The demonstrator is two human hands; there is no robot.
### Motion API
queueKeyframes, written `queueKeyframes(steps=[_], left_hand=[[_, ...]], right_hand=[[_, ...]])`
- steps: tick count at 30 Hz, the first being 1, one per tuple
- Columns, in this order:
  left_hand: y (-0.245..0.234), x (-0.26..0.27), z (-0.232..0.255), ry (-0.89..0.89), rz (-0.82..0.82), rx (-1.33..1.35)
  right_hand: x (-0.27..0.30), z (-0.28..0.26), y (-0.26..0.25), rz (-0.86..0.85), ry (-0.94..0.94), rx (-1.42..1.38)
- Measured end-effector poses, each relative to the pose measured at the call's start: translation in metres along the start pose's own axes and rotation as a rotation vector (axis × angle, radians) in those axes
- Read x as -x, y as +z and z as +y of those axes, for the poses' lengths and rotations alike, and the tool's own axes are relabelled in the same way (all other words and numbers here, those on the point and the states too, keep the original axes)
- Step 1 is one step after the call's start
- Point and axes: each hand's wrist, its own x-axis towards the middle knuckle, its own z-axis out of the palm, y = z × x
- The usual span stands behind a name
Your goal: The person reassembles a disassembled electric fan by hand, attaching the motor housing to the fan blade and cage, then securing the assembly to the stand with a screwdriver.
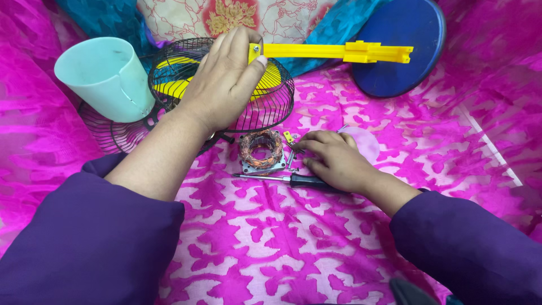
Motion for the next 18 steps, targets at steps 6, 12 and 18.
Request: queueKeyframes(steps=[6,12,18], left_hand=[[0.002,0.005,0.000,-0.009,0.010,0.032],[0.006,0.006,0.004,0.006,0.056,-0.061],[0.010,0.009,0.010,-0.057,0.071,-0.124]], right_hand=[[0.025,-0.041,-0.008,0.103,-0.111,0.117],[0.029,-0.052,-0.008,-0.010,-0.117,0.176],[0.027,-0.042,-0.005,0.039,-0.178,0.251]])
